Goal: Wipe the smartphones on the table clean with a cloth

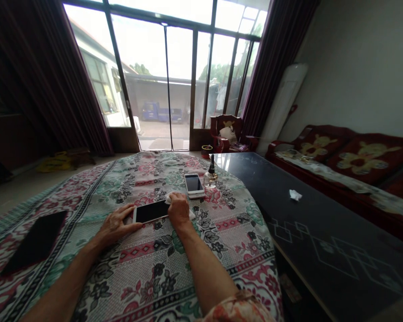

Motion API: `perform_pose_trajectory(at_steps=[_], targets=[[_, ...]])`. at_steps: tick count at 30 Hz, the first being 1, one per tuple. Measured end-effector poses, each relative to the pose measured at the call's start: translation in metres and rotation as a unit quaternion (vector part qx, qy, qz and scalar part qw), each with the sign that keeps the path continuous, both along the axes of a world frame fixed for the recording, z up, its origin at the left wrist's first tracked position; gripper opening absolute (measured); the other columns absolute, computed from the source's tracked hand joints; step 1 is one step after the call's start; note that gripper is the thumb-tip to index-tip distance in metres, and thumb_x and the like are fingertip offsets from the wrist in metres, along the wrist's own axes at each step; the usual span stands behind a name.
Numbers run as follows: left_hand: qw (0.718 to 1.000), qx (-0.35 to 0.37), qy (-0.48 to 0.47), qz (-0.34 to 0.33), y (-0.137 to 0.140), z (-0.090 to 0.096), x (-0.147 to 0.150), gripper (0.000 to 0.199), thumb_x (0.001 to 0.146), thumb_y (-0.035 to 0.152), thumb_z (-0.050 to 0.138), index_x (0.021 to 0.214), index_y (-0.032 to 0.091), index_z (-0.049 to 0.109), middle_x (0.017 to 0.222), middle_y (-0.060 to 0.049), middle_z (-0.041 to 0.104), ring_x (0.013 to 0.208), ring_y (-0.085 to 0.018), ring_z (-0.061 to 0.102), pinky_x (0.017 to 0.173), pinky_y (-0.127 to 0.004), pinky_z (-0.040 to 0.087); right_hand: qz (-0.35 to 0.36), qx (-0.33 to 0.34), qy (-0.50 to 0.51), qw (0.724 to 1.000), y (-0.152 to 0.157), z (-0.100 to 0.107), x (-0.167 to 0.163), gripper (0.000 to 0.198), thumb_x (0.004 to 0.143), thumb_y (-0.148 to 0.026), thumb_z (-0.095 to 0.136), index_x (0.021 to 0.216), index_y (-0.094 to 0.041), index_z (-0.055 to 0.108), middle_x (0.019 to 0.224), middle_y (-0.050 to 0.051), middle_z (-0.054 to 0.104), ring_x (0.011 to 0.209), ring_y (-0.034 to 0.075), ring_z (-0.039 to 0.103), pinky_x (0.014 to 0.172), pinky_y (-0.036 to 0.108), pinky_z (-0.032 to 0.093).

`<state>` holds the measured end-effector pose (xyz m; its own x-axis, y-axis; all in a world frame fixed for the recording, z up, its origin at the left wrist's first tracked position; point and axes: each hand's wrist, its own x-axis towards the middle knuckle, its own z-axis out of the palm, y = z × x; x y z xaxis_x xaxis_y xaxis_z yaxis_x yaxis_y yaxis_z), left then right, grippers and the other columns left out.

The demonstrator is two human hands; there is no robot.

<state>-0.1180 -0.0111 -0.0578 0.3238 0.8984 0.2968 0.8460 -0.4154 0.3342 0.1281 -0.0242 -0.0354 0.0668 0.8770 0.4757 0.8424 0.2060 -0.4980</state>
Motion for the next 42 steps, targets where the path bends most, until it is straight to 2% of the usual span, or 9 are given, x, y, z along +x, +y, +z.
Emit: perform_pose_trajectory(at_steps=[5, 10, 13, 18, 25, 33, 36, 42], targets=[[1.000, 0.007, -0.008, -0.006, 0.001, -0.005, -0.001, 0.069, 0.071, 0.060, 0.066, 0.124, 0.016, 0.062, 0.138, -0.013, 0.056, 0.127, -0.032, 0.052, 0.110, -0.043, 0.038, 0.076, 0.043, -0.024, 0.996, -0.010, 0.005, -0.024, 0.031, 0.091, -0.008, 0.046, 0.108, -0.020, 0.069, 0.121, 0.003, 0.066, 0.110, 0.020, 0.052, 0.099, 0.029, 0.038], [1.000, 0.003, -0.011, -0.003, 0.003, -0.007, -0.001, 0.065, 0.071, 0.059, 0.066, 0.123, 0.021, 0.063, 0.138, -0.010, 0.057, 0.127, -0.030, 0.052, 0.108, -0.041, 0.039, 0.201, 0.011, -0.107, 0.974, -0.021, 0.005, -0.051, 0.028, 0.089, -0.020, 0.056, 0.116, -0.023, 0.064, 0.129, 0.003, 0.062, 0.112, 0.021, 0.050, 0.097, 0.032, 0.038], [1.000, 0.001, -0.011, -0.002, 0.003, -0.006, -0.001, 0.063, 0.071, 0.059, 0.065, 0.123, 0.022, 0.063, 0.138, -0.010, 0.057, 0.127, -0.029, 0.052, 0.109, -0.040, 0.038, 0.237, -0.024, -0.144, 0.960, -0.024, 0.006, -0.058, 0.025, 0.088, -0.021, 0.057, 0.111, -0.024, 0.065, 0.122, 0.002, 0.065, 0.109, 0.021, 0.050, 0.091, 0.032, 0.039], [1.000, 0.002, -0.020, -0.005, 0.002, -0.002, 0.000, 0.062, 0.069, 0.057, 0.067, 0.119, 0.021, 0.065, 0.136, -0.010, 0.059, 0.125, -0.032, 0.054, 0.108, -0.041, 0.040, 0.185, -0.046, -0.132, 0.973, -0.024, 0.008, -0.057, 0.021, 0.089, -0.024, 0.056, 0.106, -0.025, 0.068, 0.118, 0.002, 0.067, 0.107, 0.021, 0.051, 0.089, 0.032, 0.039], [1.000, 0.003, -0.021, -0.009, 0.000, 0.002, 0.001, 0.065, 0.069, 0.059, 0.067, 0.120, 0.019, 0.065, 0.135, -0.011, 0.059, 0.125, -0.034, 0.054, 0.107, -0.043, 0.040, 0.083, -0.060, -0.096, 0.990, -0.014, 0.008, -0.029, 0.024, 0.087, -0.012, 0.051, 0.095, -0.021, 0.072, 0.104, 0.004, 0.071, 0.099, 0.020, 0.055, 0.090, 0.028, 0.038], [1.000, 0.003, -0.017, 0.000, -0.002, 0.004, 0.004, 0.068, 0.068, 0.061, 0.066, 0.121, 0.017, 0.064, 0.137, -0.012, 0.058, 0.126, -0.034, 0.053, 0.109, -0.044, 0.039, 0.000, -0.034, -0.070, 0.997, -0.008, 0.003, -0.010, 0.024, 0.086, -0.010, 0.050, 0.096, -0.018, 0.070, 0.103, 0.007, 0.069, 0.102, 0.020, 0.055, 0.090, 0.027, 0.039], [1.000, 0.007, -0.015, -0.002, -0.002, 0.004, 0.004, 0.066, 0.069, 0.061, 0.066, 0.120, 0.020, 0.064, 0.136, -0.011, 0.058, 0.126, -0.033, 0.053, 0.109, -0.043, 0.038, 0.000, -0.039, -0.087, 0.995, -0.010, 0.003, -0.013, 0.022, 0.086, -0.011, 0.051, 0.096, -0.018, 0.069, 0.103, 0.008, 0.067, 0.101, 0.021, 0.055, 0.089, 0.028, 0.039], [1.000, 0.007, -0.022, 0.003, 0.000, 0.002, 0.003, 0.066, 0.066, 0.060, 0.068, 0.119, 0.021, 0.065, 0.137, -0.011, 0.058, 0.127, -0.033, 0.052, 0.109, -0.043, 0.038, 0.058, -0.027, -0.120, 0.991, -0.017, 0.005, -0.027, 0.019, 0.086, -0.012, 0.053, 0.093, -0.019, 0.069, 0.101, 0.007, 0.068, 0.101, 0.021, 0.056, 0.092, 0.028, 0.039]])
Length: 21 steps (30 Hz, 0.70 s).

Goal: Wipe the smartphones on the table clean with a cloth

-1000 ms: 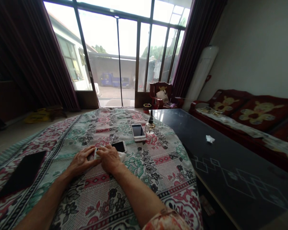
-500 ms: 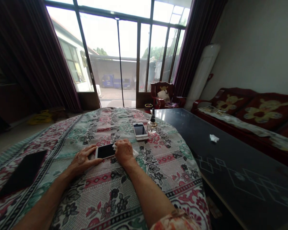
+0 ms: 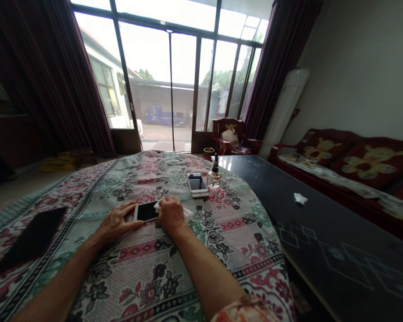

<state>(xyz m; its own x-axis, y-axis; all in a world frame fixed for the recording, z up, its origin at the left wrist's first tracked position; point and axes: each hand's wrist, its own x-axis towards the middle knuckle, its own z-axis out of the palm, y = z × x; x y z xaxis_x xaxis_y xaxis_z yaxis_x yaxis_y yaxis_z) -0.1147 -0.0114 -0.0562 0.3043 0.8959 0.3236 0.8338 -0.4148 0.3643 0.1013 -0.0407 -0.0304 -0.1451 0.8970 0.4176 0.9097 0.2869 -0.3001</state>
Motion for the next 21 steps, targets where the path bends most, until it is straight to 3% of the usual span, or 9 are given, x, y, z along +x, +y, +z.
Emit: perform_pose_trajectory(at_steps=[11, 21], targets=[[1.000, 0.001, 0.001, -0.003, 0.003, -0.005, -0.002, 0.063, 0.068, 0.059, 0.066, 0.119, 0.021, 0.065, 0.137, -0.009, 0.058, 0.127, -0.032, 0.052, 0.107, -0.041, 0.040, 0.148, -0.009, -0.033, 0.988, -0.003, 0.001, -0.026, 0.019, 0.091, -0.022, 0.054, 0.102, -0.022, 0.069, 0.114, 0.003, 0.069, 0.109, 0.020, 0.057, 0.093, 0.031, 0.038], [1.000, 0.001, -0.002, -0.004, 0.002, -0.004, -0.002, 0.062, 0.068, 0.058, 0.066, 0.119, 0.022, 0.066, 0.136, -0.009, 0.059, 0.125, -0.032, 0.053, 0.107, -0.041, 0.040, 0.131, -0.020, -0.010, 0.991, -0.005, 0.001, -0.026, 0.019, 0.087, -0.017, 0.055, 0.099, -0.020, 0.070, 0.110, 0.005, 0.069, 0.106, 0.020, 0.058, 0.094, 0.030, 0.038]])
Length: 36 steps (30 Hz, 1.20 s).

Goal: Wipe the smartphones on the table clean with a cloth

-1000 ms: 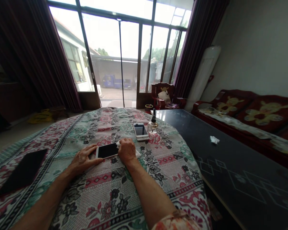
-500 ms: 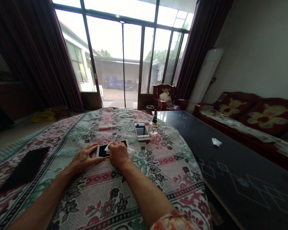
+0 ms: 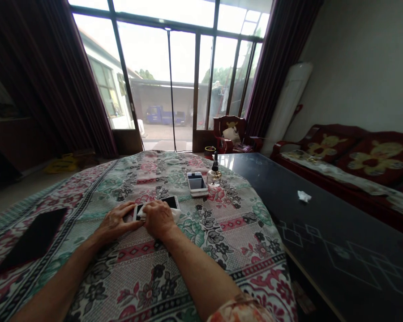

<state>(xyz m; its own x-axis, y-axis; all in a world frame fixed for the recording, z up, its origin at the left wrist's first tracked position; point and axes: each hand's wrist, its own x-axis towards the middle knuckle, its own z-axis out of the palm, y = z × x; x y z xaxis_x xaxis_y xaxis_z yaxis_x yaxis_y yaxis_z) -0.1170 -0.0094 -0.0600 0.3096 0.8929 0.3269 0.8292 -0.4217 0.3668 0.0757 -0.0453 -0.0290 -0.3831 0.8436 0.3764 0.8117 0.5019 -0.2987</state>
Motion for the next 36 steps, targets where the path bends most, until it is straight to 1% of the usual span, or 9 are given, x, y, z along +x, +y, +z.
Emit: perform_pose_trajectory(at_steps=[4, 10, 13, 15, 19, 24, 28, 32, 36], targets=[[1.000, -0.001, -0.001, 0.003, -0.002, 0.003, 0.001, 0.064, 0.066, 0.059, 0.069, 0.119, 0.022, 0.066, 0.137, -0.009, 0.058, 0.127, -0.033, 0.053, 0.108, -0.043, 0.039, -0.074, 0.007, 0.008, 0.997, 0.000, 0.000, 0.009, 0.018, 0.085, -0.015, 0.055, 0.094, -0.019, 0.070, 0.103, 0.007, 0.070, 0.102, 0.021, 0.057, 0.090, 0.029, 0.040], [1.000, -0.011, 0.013, 0.004, -0.004, 0.008, 0.002, 0.071, 0.067, 0.060, 0.068, 0.122, 0.015, 0.065, 0.139, -0.015, 0.056, 0.129, -0.035, 0.051, 0.109, -0.044, 0.037, -0.205, 0.000, 0.014, 0.979, 0.005, 0.003, 0.033, 0.015, 0.084, -0.015, 0.055, 0.088, -0.018, 0.069, 0.096, 0.008, 0.069, 0.095, 0.022, 0.057, 0.083, 0.030, 0.041], [1.000, -0.011, 0.015, 0.008, -0.004, 0.008, 0.003, 0.070, 0.067, 0.060, 0.068, 0.121, 0.016, 0.065, 0.139, -0.015, 0.056, 0.129, -0.035, 0.050, 0.109, -0.044, 0.037, -0.224, 0.002, 0.014, 0.974, 0.007, 0.004, 0.039, 0.016, 0.085, -0.015, 0.053, 0.087, -0.018, 0.069, 0.096, 0.009, 0.068, 0.096, 0.023, 0.056, 0.083, 0.030, 0.040], [1.000, -0.010, 0.012, 0.011, -0.004, 0.007, 0.003, 0.068, 0.067, 0.059, 0.068, 0.121, 0.018, 0.065, 0.139, -0.014, 0.056, 0.129, -0.034, 0.051, 0.109, -0.044, 0.037, -0.214, 0.003, 0.013, 0.977, 0.006, 0.003, 0.038, 0.017, 0.085, -0.014, 0.053, 0.089, -0.018, 0.069, 0.097, 0.009, 0.068, 0.097, 0.023, 0.055, 0.084, 0.031, 0.040], [1.000, -0.008, 0.012, 0.010, -0.003, 0.005, 0.003, 0.066, 0.068, 0.059, 0.068, 0.120, 0.019, 0.065, 0.140, -0.013, 0.056, 0.129, -0.034, 0.051, 0.110, -0.044, 0.037, -0.167, 0.008, 0.014, 0.986, 0.003, 0.002, 0.029, 0.019, 0.085, -0.013, 0.053, 0.094, -0.019, 0.069, 0.102, 0.007, 0.070, 0.101, 0.023, 0.055, 0.088, 0.030, 0.039], [1.000, -0.019, 0.023, 0.001, -0.004, 0.008, 0.003, 0.069, 0.069, 0.060, 0.067, 0.122, 0.017, 0.063, 0.140, -0.014, 0.055, 0.129, -0.033, 0.050, 0.109, -0.044, 0.037, -0.088, 0.019, 0.007, 0.996, 0.000, 0.000, 0.013, 0.018, 0.086, -0.014, 0.053, 0.094, -0.019, 0.069, 0.104, 0.006, 0.070, 0.103, 0.022, 0.054, 0.092, 0.030, 0.038], [0.999, -0.020, 0.025, 0.002, -0.006, 0.010, 0.005, 0.062, 0.069, 0.056, 0.067, 0.120, 0.020, 0.063, 0.138, -0.011, 0.056, 0.127, -0.031, 0.052, 0.108, -0.041, 0.038, -0.015, 0.017, 0.001, 1.000, 0.000, -0.001, 0.001, 0.019, 0.087, -0.014, 0.052, 0.093, -0.019, 0.069, 0.108, 0.004, 0.070, 0.101, 0.021, 0.055, 0.092, 0.030, 0.038], [1.000, -0.017, 0.019, -0.012, -0.006, 0.010, 0.004, 0.056, 0.073, 0.054, 0.064, 0.118, 0.020, 0.064, 0.136, -0.010, 0.058, 0.125, -0.029, 0.053, 0.107, -0.039, 0.038, 0.054, 0.019, -0.010, 0.998, 0.000, -0.003, -0.007, 0.021, 0.089, -0.017, 0.052, 0.103, -0.023, 0.068, 0.117, 0.001, 0.068, 0.105, 0.020, 0.053, 0.091, 0.032, 0.038], [0.999, -0.024, 0.029, -0.012, -0.006, 0.010, 0.003, 0.062, 0.074, 0.055, 0.063, 0.124, 0.019, 0.061, 0.140, -0.011, 0.055, 0.128, -0.029, 0.050, 0.110, -0.040, 0.035, 0.088, 0.019, -0.019, 0.996, 0.000, -0.003, -0.008, 0.025, 0.090, -0.020, 0.054, 0.110, -0.027, 0.066, 0.121, -0.002, 0.067, 0.108, 0.021, 0.053, 0.089, 0.033, 0.038]])
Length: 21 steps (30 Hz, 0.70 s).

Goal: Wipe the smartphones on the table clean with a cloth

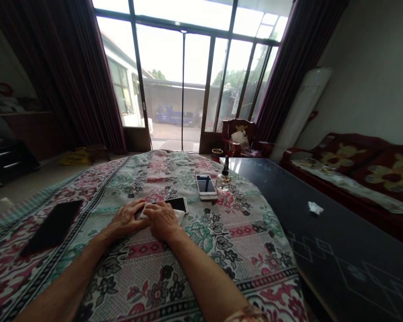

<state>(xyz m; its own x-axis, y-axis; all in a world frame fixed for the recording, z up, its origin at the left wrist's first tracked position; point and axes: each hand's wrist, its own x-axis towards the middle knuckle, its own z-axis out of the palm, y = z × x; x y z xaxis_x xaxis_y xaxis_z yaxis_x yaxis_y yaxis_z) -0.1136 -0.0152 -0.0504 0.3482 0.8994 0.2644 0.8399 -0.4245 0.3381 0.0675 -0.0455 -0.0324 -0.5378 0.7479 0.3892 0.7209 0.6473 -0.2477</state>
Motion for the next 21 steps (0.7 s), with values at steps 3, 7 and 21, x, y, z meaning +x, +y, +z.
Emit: perform_pose_trajectory(at_steps=[3, 7, 21], targets=[[0.999, -0.024, 0.020, 0.011, 0.000, 0.000, -0.001, 0.072, 0.074, 0.058, 0.062, 0.134, 0.019, 0.053, 0.147, -0.012, 0.048, 0.135, -0.031, 0.043, 0.111, -0.043, 0.032, -0.002, -0.006, 0.010, 1.000, 0.001, -0.001, 0.000, 0.025, 0.089, -0.021, 0.057, 0.110, -0.027, 0.067, 0.124, -0.002, 0.066, 0.109, 0.020, 0.053, 0.091, 0.033, 0.037], [0.997, -0.056, 0.046, -0.009, 0.003, 0.001, -0.007, 0.079, 0.075, 0.057, 0.061, 0.142, 0.018, 0.046, 0.152, -0.012, 0.041, 0.140, -0.033, 0.036, 0.114, -0.045, 0.029, -0.005, -0.021, 0.032, 0.999, 0.004, -0.002, 0.003, 0.021, 0.087, -0.019, 0.059, 0.102, -0.026, 0.071, 0.120, -0.002, 0.069, 0.109, 0.020, 0.055, 0.092, 0.033, 0.039], [0.992, -0.110, 0.054, -0.040, 0.006, 0.009, -0.015, 0.082, 0.077, 0.052, 0.058, 0.149, 0.018, 0.036, 0.158, -0.009, 0.032, 0.144, -0.032, 0.028, 0.117, -0.045, 0.023, -0.060, 0.003, 0.040, 0.997, 0.014, -0.002, 0.016, 0.028, 0.094, -0.017, 0.048, 0.109, -0.025, 0.070, 0.122, 0.001, 0.067, 0.106, 0.019, 0.055, 0.096, 0.033, 0.038]])
